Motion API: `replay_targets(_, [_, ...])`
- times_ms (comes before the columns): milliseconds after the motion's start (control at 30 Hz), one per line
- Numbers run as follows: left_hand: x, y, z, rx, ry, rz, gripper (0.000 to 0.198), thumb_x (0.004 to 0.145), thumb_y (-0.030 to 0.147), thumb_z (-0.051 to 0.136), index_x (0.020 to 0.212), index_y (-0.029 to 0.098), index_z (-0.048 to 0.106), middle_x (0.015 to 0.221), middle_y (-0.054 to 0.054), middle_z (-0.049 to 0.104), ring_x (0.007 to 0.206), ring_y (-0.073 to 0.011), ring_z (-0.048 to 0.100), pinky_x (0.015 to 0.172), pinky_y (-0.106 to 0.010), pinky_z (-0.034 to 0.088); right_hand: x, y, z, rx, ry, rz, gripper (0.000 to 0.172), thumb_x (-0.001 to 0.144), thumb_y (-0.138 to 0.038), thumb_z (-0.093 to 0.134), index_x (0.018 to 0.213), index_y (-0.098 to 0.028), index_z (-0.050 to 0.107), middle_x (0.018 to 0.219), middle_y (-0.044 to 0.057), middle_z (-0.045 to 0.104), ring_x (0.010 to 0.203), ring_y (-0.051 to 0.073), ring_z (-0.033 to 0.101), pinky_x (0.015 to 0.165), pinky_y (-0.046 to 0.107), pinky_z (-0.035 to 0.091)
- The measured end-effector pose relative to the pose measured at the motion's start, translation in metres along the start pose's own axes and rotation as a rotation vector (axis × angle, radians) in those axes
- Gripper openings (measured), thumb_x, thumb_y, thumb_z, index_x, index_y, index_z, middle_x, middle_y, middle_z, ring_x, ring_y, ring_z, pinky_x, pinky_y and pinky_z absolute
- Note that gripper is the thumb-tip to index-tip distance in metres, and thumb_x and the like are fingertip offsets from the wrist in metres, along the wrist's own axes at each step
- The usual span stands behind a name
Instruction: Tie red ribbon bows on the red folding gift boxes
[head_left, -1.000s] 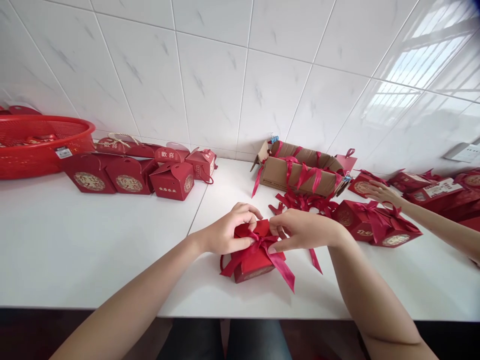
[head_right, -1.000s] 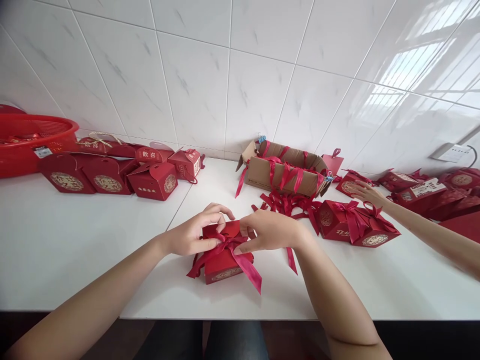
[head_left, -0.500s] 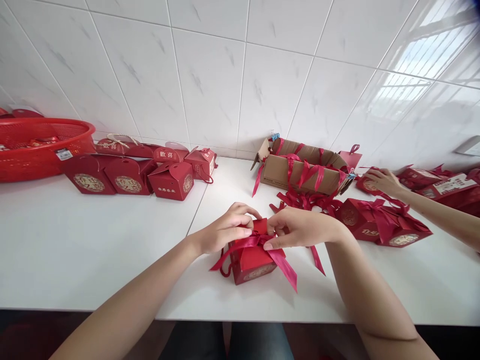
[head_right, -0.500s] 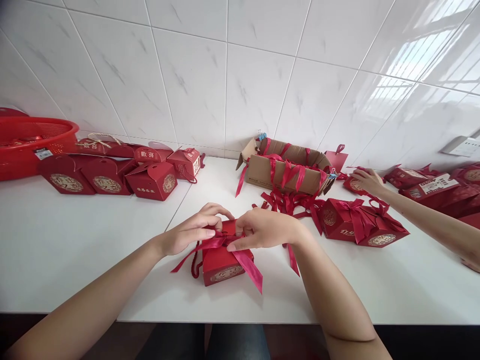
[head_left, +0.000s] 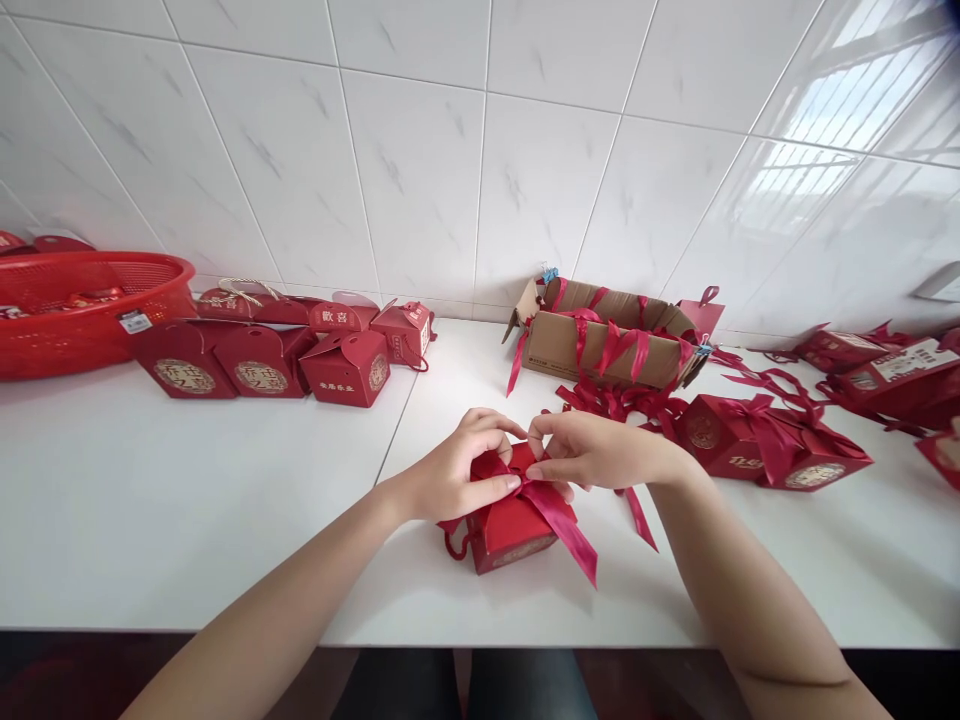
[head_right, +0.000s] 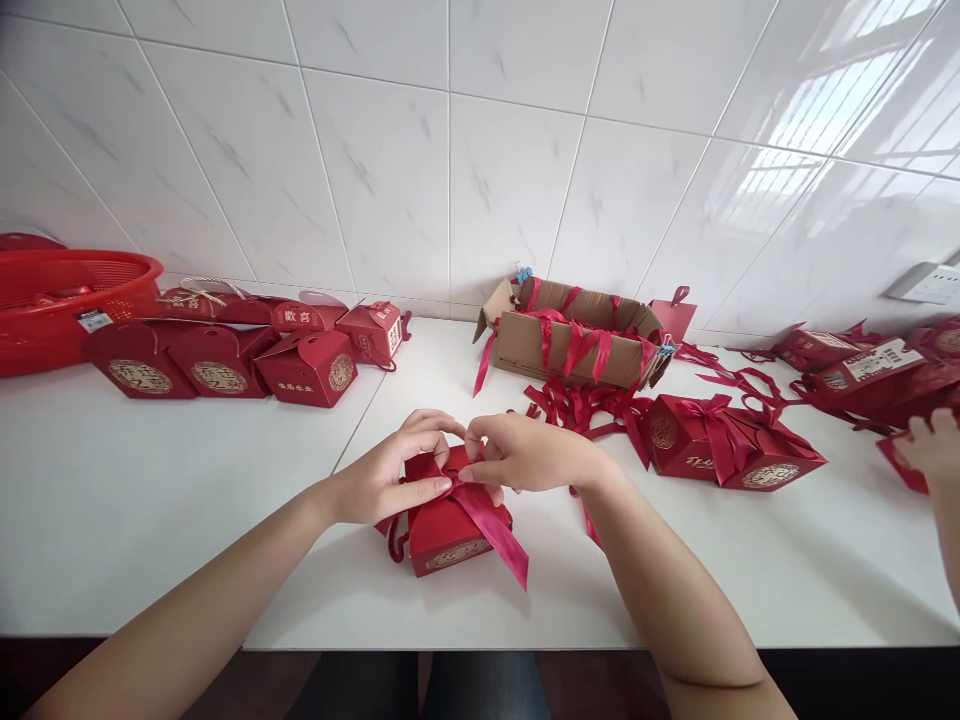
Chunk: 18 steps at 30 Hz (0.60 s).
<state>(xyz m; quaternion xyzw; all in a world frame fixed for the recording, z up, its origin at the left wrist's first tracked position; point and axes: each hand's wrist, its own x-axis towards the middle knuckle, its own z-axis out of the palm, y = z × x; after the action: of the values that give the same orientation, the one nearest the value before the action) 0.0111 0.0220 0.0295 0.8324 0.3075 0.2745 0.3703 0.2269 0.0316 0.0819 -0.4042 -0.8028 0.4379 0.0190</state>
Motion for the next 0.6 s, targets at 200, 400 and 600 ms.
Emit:
replay_targets(200, [-0.0005, -0.0018, -0.0039, -0.034, 0.008, -0.008, 0.015, 0.078, 0.026, 0.062, 0.075, 0.019, 0.048, 0.123, -0.008, 0.053, 0.126, -0.0246, 0.036, 0.101, -0.041, 0.037, -0.0033, -0.0033, -0.0027, -0.010, -0.021, 0.017, 0.033, 0.081, -0.050, 0.058, 0.085, -0.019, 0.048, 0.064, -0.001, 0.062, 0.053, 0.010, 0.053, 0.049, 0.022, 0.039])
replay_targets(400, [0.0005, 0.0000, -0.0063, -0.052, -0.013, -0.009, 0.018, 0.077, 0.030, 0.064, 0.073, 0.019, 0.051, 0.124, -0.006, 0.055, 0.126, -0.0247, 0.036, 0.104, -0.043, 0.035, -0.0052, -0.0003, -0.0055, -0.043, -0.020, 0.018, 0.029, 0.079, -0.044, 0.062, 0.085, -0.019, 0.050, 0.067, 0.000, 0.064, 0.059, 0.013, 0.059, 0.053, 0.023, 0.044])
replay_targets(600, [0.0007, -0.0015, -0.0069, -0.018, -0.049, -0.028, 0.019, 0.077, 0.035, 0.066, 0.069, 0.020, 0.058, 0.127, -0.003, 0.054, 0.128, -0.0250, 0.034, 0.105, -0.043, 0.033, 0.0000, 0.0036, -0.0040, 0.034, -0.074, -0.082, 0.027, 0.077, -0.041, 0.065, 0.076, -0.017, 0.054, 0.061, -0.002, 0.058, 0.057, 0.010, 0.053, 0.052, 0.022, 0.041])
